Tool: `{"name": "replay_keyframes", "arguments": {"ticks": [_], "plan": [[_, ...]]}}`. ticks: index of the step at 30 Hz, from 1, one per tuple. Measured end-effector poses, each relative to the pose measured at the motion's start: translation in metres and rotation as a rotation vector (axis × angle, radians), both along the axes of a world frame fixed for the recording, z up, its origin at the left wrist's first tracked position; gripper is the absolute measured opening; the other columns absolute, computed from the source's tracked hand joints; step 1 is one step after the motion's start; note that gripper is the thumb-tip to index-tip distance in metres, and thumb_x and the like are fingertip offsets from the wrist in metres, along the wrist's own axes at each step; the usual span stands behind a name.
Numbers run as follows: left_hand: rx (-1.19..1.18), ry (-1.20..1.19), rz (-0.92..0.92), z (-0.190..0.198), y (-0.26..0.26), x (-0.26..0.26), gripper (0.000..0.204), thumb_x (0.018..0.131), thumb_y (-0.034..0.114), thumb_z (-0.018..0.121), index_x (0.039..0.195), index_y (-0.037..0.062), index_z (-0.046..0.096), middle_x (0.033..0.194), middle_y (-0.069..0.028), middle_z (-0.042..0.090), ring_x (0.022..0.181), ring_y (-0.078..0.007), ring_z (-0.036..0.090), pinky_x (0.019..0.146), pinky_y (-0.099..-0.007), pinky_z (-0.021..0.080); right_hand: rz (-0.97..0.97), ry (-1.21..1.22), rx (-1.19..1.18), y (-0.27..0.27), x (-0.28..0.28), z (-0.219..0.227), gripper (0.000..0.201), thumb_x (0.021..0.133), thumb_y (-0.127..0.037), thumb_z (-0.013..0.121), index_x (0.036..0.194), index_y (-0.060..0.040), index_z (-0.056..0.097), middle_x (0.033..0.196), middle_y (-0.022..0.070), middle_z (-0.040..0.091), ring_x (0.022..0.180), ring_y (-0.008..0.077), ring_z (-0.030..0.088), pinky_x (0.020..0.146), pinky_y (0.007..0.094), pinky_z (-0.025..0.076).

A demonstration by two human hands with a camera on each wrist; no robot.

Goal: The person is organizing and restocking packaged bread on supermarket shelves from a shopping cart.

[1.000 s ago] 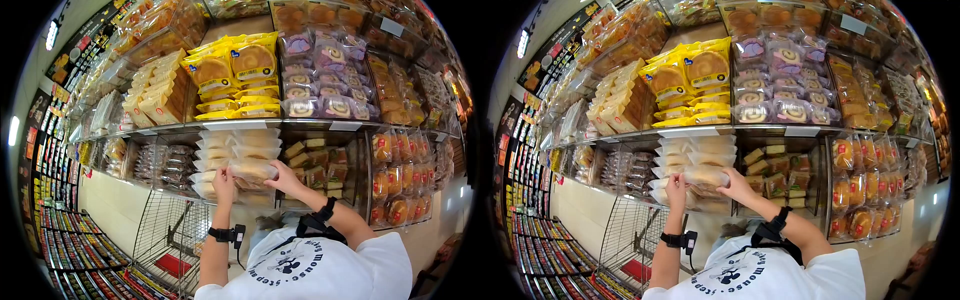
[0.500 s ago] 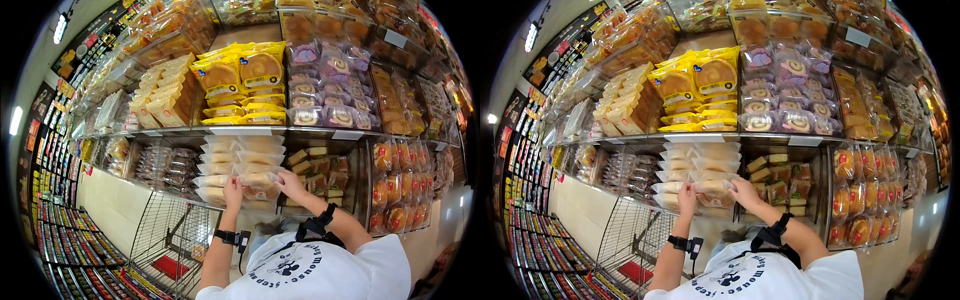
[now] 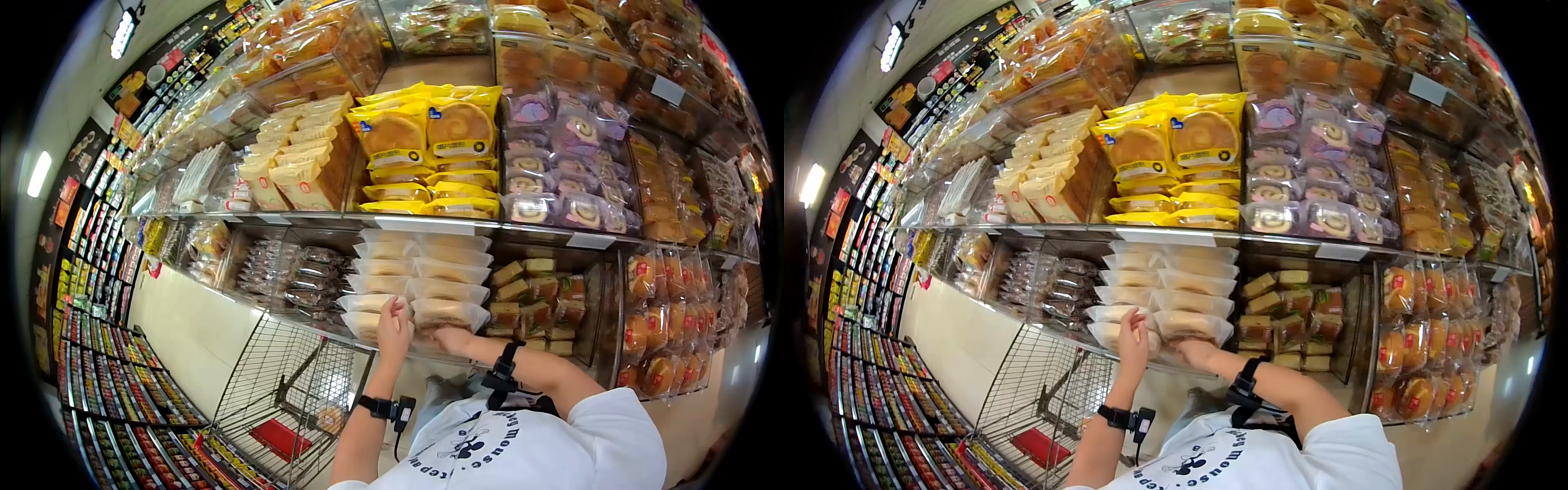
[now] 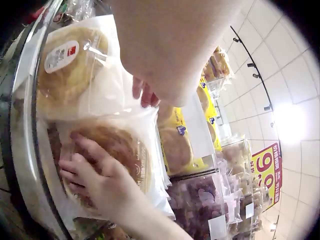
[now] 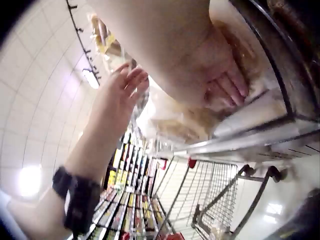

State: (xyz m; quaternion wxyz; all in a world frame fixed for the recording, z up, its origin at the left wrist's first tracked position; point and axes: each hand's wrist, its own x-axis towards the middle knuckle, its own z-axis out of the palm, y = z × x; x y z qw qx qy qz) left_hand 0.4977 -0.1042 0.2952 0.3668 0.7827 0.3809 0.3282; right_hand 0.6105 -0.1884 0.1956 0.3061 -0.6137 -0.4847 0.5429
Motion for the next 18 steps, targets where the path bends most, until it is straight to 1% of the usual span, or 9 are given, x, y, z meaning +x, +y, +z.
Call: {"name": "replay_keyframes", "arguments": {"ticks": [3, 4, 8, 11, 12, 13, 15, 16, 18], "plan": [[0.342, 0.175, 0.043, 0.01, -0.005, -0.034, 0.045, 0.069, 0.002, 0.049, 0.109, -0.0017, 0.031, 0.109, -0.0198, 0.034, 0.103, -0.0305, 0.033, 0.086, -0.0392, 0.025, 0.199, -0.524, 0.357, 0.002, 0.009, 0.024, 0.035, 0.075, -0.016, 0.04, 0.108, -0.0078, 0.044, 0.093, 0.0149, 0.053, 0.085, 0.0276, 0.051, 0.074, 0.0338, 0.039], [0.439, 0.256, 0.059, 0.01, -0.006, -0.047, 0.051, 0.067, 0.002, 0.05, 0.113, -0.0023, 0.027, 0.116, -0.0213, 0.028, 0.108, -0.0325, 0.027, 0.09, -0.0413, 0.02, 0.145, -0.543, 0.374, 0.002, 0.005, 0.015, 0.032, 0.073, -0.015, 0.04, 0.104, -0.0097, 0.048, 0.087, 0.0136, 0.055, 0.08, 0.0276, 0.052, 0.072, 0.034, 0.04], [0.319, 0.211, 0.123, -0.017, -0.003, -0.089, 0.068, 0.061, 0.002, 0.056, 0.117, -0.0005, 0.017, 0.123, -0.0248, 0.011, 0.111, -0.0386, 0.019, 0.092, -0.043, 0.017, 0.161, -0.615, 0.215, -0.003, -0.003, 0.025, 0.024, 0.074, -0.017, 0.039, 0.091, -0.0069, 0.053, 0.076, 0.016, 0.055, 0.068, 0.0315, 0.053, 0.065, 0.0378, 0.042], [0.235, 0.141, 0.093, -0.031, 0.0, -0.109, 0.068, 0.061, 0.001, 0.056, 0.116, -0.0011, 0.017, 0.123, -0.0246, 0.01, 0.111, -0.0387, 0.019, 0.092, -0.0427, 0.017, 0.319, -0.627, 0.14, -0.003, -0.008, 0.027, 0.021, 0.075, -0.02, 0.039, 0.081, -0.0043, 0.052, 0.069, 0.017, 0.054, 0.063, 0.0337, 0.052, 0.06, 0.0407, 0.042], [0.247, 0.157, 0.134, -0.032, 0.001, -0.115, 0.065, 0.062, -0.001, 0.054, 0.117, 0.0003, 0.019, 0.122, -0.0216, 0.016, 0.11, -0.0344, 0.025, 0.087, -0.04, 0.027, 0.392, -0.628, 0.084, -0.005, -0.015, 0.046, 0.021, 0.075, -0.021, 0.039, 0.079, -0.0035, 0.051, 0.069, 0.0172, 0.054, 0.063, 0.0338, 0.052, 0.06, 0.0412, 0.041], [0.152, 0.129, 0.123, -0.042, 0.004, -0.125, 0.063, 0.062, -0.001, 0.053, 0.116, 0.0002, 0.021, 0.121, -0.0212, 0.018, 0.109, -0.0338, 0.026, 0.088, -0.0386, 0.028, 0.466, -0.628, 0.027, -0.006, -0.021, 0.06, 0.021, 0.075, -0.021, 0.039, 0.077, -0.0028, 0.05, 0.068, 0.0173, 0.054, 0.062, 0.0339, 0.052, 0.059, 0.0417, 0.041], [-0.037, 0.078, 0.128, -0.073, 0.014, -0.157, 0.058, 0.063, -0.002, 0.051, 0.114, 0.0, 0.025, 0.12, -0.0203, 0.023, 0.108, -0.0327, 0.029, 0.088, -0.0359, 0.028, 0.505, -0.634, 0.133, -0.005, -0.043, 0.068, 0.02, 0.076, -0.021, 0.04, 0.076, -0.0032, 0.049, 0.068, 0.0167, 0.053, 0.066, 0.0328, 0.051, 0.06, 0.0417, 0.04], [-0.107, -0.009, 0.152, -0.081, 0.015, -0.172, 0.044, 0.067, -0.004, 0.046, 0.11, 0.0002, 0.034, 0.107, -0.0163, 0.042, 0.098, -0.0248, 0.042, 0.08, -0.0302, 0.036, 0.504, -0.615, 0.158, -0.002, -0.058, 0.076, 0.02, 0.076, -0.021, 0.04, 0.077, -0.0037, 0.05, 0.069, 0.0163, 0.053, 0.067, 0.0322, 0.051, 0.061, 0.0411, 0.04], [-0.408, -0.08, 0.064, -0.093, 0.02, -0.213, 0.035, 0.07, -0.005, 0.043, 0.104, 0.0002, 0.04, 0.095, -0.0128, 0.049, 0.087, -0.0192, 0.049, 0.073, -0.0267, 0.039, 0.485, -0.604, 0.246, 0.013, -0.096, 0.1, 0.019, 0.074, -0.019, 0.042, 0.075, -0.0035, 0.053, 0.07, 0.0154, 0.054, 0.068, 0.0313, 0.052, 0.061, 0.0389, 0.042]]}}
